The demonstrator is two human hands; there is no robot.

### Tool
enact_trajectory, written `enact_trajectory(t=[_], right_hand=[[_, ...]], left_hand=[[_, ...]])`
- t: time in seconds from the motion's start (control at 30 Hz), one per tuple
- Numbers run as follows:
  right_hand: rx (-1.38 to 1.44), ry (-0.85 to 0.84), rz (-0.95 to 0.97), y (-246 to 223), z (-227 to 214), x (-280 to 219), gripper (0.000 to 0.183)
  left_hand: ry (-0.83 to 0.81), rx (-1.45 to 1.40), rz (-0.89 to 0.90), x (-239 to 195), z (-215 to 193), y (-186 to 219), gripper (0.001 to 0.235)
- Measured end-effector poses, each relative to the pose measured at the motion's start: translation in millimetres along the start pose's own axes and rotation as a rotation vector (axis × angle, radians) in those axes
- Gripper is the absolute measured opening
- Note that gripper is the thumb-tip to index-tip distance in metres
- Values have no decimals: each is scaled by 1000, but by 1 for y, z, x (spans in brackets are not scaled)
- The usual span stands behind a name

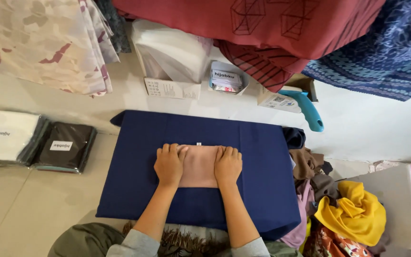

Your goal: The person uses a lint roller to clean a light brown hijab, folds it by hand, and places it into a clear plastic bag.

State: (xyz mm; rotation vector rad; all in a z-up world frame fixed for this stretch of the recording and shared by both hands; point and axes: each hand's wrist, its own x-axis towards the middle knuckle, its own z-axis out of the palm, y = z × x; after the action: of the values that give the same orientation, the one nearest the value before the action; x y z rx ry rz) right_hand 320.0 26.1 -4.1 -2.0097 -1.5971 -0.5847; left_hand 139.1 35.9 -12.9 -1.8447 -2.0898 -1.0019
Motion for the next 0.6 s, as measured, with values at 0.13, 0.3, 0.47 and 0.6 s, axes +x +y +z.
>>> enact_trajectory(t=[0.13, 0.3, 0.47, 0.6], right_hand=[[43, 43, -25, 6, 9, -2, 48], [167, 17, -138, 11, 10, 1, 39], [264, -8, -143, 16, 13, -1, 42], [273, -128, -173, 23, 19, 2, 49]], left_hand=[[74, -39, 121, 1, 10, -11, 50], [201, -94, 203, -1, 38, -18, 41], [290, -217, 235, 4, 26, -17, 38], [-192, -389, 28, 8, -2, -14, 35]])
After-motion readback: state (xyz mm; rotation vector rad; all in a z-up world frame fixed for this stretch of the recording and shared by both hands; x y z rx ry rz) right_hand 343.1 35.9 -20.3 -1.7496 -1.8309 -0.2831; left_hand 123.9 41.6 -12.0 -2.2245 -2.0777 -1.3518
